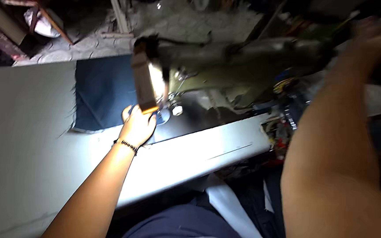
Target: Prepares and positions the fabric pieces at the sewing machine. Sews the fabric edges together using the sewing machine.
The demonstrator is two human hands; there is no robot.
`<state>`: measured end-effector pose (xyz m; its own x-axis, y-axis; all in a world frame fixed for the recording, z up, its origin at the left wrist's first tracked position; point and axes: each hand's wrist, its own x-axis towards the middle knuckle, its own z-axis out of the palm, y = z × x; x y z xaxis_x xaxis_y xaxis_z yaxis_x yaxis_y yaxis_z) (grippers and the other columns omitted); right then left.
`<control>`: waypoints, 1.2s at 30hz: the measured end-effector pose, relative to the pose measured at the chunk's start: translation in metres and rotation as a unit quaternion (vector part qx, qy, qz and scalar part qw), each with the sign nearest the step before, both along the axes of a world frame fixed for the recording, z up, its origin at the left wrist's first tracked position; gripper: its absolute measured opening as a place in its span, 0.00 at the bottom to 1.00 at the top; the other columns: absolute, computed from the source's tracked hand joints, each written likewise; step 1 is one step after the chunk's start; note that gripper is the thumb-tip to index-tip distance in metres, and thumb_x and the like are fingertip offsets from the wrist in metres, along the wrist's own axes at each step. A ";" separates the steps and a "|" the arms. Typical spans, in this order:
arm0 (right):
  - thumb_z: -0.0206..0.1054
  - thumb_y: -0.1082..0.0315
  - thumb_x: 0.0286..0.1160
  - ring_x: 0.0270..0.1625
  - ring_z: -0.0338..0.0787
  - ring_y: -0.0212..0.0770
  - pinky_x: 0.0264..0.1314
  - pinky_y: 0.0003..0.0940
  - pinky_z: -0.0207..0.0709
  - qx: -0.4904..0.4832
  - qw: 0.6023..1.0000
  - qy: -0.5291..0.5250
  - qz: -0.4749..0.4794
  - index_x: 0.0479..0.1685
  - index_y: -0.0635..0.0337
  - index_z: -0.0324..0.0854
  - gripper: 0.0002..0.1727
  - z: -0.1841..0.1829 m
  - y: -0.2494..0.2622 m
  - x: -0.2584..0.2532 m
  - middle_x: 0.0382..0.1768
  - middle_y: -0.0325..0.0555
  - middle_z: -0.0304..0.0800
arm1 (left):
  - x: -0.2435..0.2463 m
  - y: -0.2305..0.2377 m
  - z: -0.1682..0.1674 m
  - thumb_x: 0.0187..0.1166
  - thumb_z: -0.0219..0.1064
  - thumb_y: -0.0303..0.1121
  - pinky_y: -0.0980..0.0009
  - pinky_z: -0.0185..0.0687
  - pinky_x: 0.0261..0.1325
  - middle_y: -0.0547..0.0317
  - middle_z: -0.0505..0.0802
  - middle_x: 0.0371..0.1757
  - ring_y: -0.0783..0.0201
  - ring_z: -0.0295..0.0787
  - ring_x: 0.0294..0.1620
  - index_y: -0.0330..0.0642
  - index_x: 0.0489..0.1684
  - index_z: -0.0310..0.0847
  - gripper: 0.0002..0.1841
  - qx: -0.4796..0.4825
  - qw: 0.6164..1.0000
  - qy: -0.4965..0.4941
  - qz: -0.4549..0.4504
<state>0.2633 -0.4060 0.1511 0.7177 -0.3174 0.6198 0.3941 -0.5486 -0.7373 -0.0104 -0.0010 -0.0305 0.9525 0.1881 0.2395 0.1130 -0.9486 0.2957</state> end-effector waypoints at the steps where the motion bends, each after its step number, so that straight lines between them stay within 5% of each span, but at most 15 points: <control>1: 0.52 0.64 0.91 0.73 0.78 0.41 0.78 0.32 0.70 0.026 0.997 0.070 -0.013 0.77 0.73 0.66 0.24 -0.002 0.008 0.005 0.70 0.61 0.76 | -0.001 -0.001 -0.003 0.90 0.42 0.46 0.35 0.41 0.90 0.52 0.85 0.78 0.48 0.69 0.87 0.46 0.72 0.85 0.27 0.023 1.000 0.013 0.001; 3: 0.48 0.50 0.93 0.74 0.80 0.55 0.78 0.53 0.70 0.007 0.993 0.116 -0.016 0.73 0.74 0.73 0.32 -0.033 0.001 0.015 0.70 0.70 0.79 | -0.001 -0.006 -0.001 0.90 0.36 0.46 0.39 0.33 0.94 0.57 0.79 0.85 0.52 0.62 0.92 0.49 0.81 0.78 0.30 0.070 0.993 0.096 0.013; 4: 0.44 0.47 0.95 0.77 0.78 0.57 0.81 0.55 0.68 0.008 0.993 0.112 -0.022 0.76 0.72 0.72 0.34 -0.049 -0.001 0.012 0.73 0.70 0.78 | 0.000 -0.008 0.001 0.90 0.34 0.45 0.39 0.30 0.95 0.59 0.77 0.87 0.53 0.59 0.93 0.49 0.84 0.75 0.31 0.075 0.989 0.129 0.019; 8: 0.41 0.49 0.97 0.85 0.71 0.50 0.88 0.47 0.62 0.083 0.994 0.069 0.028 0.83 0.72 0.65 0.34 -0.094 -0.017 0.005 0.83 0.67 0.69 | 0.007 0.003 0.022 0.87 0.44 0.44 0.37 0.29 0.94 0.48 0.75 0.87 0.45 0.58 0.93 0.44 0.82 0.74 0.28 -0.037 0.985 0.167 0.033; 12: 0.45 0.58 0.95 0.83 0.73 0.49 0.85 0.41 0.67 -0.004 0.997 0.031 0.064 0.87 0.71 0.58 0.31 -0.091 0.000 -0.070 0.83 0.65 0.68 | 0.007 0.009 0.049 0.89 0.55 0.53 0.41 0.20 0.94 0.50 0.67 0.92 0.50 0.48 0.96 0.49 0.87 0.68 0.31 -0.072 0.969 0.238 0.016; 14: 0.50 0.63 0.92 0.66 0.86 0.42 0.70 0.38 0.80 -0.066 0.989 0.013 0.135 0.76 0.74 0.67 0.24 -0.121 0.037 -0.129 0.69 0.60 0.81 | 0.005 0.016 0.037 0.88 0.52 0.56 0.38 0.20 0.93 0.54 0.65 0.93 0.49 0.45 0.97 0.50 0.89 0.65 0.33 -0.037 0.977 0.209 -0.016; 16: 0.61 0.69 0.83 0.49 0.92 0.38 0.55 0.36 0.87 -0.127 0.960 -0.065 0.240 0.52 0.71 0.87 0.14 -0.156 0.070 -0.168 0.47 0.55 0.93 | 0.006 0.025 0.013 0.87 0.46 0.58 0.32 0.27 0.92 0.55 0.66 0.93 0.47 0.46 0.97 0.49 0.89 0.66 0.35 -0.006 0.988 0.144 -0.047; 18: 0.64 0.64 0.82 0.49 0.92 0.34 0.55 0.33 0.86 -0.169 0.946 -0.140 0.240 0.46 0.61 0.92 0.12 -0.149 0.078 -0.171 0.43 0.46 0.95 | 0.006 0.027 0.010 0.89 0.39 0.57 0.30 0.27 0.91 0.58 0.62 0.95 0.48 0.40 0.98 0.51 0.92 0.62 0.35 0.015 0.988 0.144 -0.055; 20: 0.61 0.67 0.85 0.61 0.89 0.40 0.66 0.37 0.82 -0.145 0.971 -0.116 0.150 0.54 0.74 0.82 0.16 -0.104 0.058 -0.149 0.56 0.59 0.91 | 0.005 0.020 0.027 0.93 0.41 0.53 0.36 0.20 0.93 0.62 0.57 0.97 0.52 0.32 0.99 0.56 0.93 0.60 0.31 0.017 0.977 0.211 -0.040; 21: 0.56 0.66 0.88 0.70 0.85 0.40 0.74 0.35 0.78 -0.114 0.984 -0.080 0.107 0.66 0.79 0.73 0.22 -0.075 0.044 -0.130 0.67 0.63 0.84 | 0.005 0.017 0.034 0.93 0.42 0.52 0.37 0.17 0.93 0.62 0.56 0.97 0.52 0.30 0.99 0.56 0.93 0.61 0.30 0.013 0.971 0.235 -0.035; 24: 0.57 0.62 0.86 0.76 0.77 0.43 0.79 0.31 0.71 -0.037 0.999 -0.018 0.027 0.87 0.77 0.53 0.36 -0.022 0.004 -0.043 0.79 0.69 0.70 | 0.004 0.020 0.017 0.92 0.47 0.53 0.31 0.23 0.91 0.61 0.62 0.95 0.50 0.41 0.98 0.56 0.88 0.71 0.28 0.010 0.986 0.164 -0.041; 26: 0.53 0.50 0.90 0.80 0.75 0.46 0.83 0.38 0.68 -0.040 0.995 0.094 -0.009 0.86 0.70 0.59 0.37 -0.020 0.002 -0.008 0.80 0.65 0.70 | 0.004 0.023 0.000 0.90 0.46 0.50 0.29 0.35 0.90 0.61 0.70 0.91 0.51 0.53 0.95 0.52 0.83 0.75 0.28 0.038 0.994 0.083 -0.054; 28: 0.46 0.51 0.94 0.85 0.69 0.50 0.87 0.47 0.58 -0.008 0.980 0.193 -0.042 0.82 0.72 0.66 0.33 -0.017 0.026 -0.013 0.84 0.65 0.67 | 0.003 0.017 0.007 0.91 0.45 0.48 0.31 0.33 0.91 0.63 0.67 0.93 0.53 0.50 0.96 0.49 0.88 0.69 0.29 0.034 0.992 0.110 -0.052; 32: 0.37 0.54 0.97 0.84 0.72 0.38 0.88 0.33 0.62 0.031 0.997 0.070 -0.028 0.82 0.72 0.67 0.32 -0.076 0.003 -0.002 0.82 0.60 0.72 | 0.003 0.017 0.034 0.92 0.43 0.54 0.34 0.17 0.92 0.65 0.54 0.98 0.58 0.37 0.99 0.50 0.97 0.50 0.35 -0.012 0.981 0.193 -0.023; 36: 0.42 0.53 0.95 0.75 0.79 0.37 0.77 0.36 0.73 0.045 0.997 0.067 0.013 0.82 0.67 0.65 0.30 -0.084 -0.006 -0.022 0.76 0.56 0.75 | 0.002 0.025 0.031 0.81 0.57 0.63 0.39 0.13 0.93 0.60 0.55 0.97 0.58 0.38 0.99 0.47 0.96 0.50 0.46 -0.032 0.986 0.162 -0.029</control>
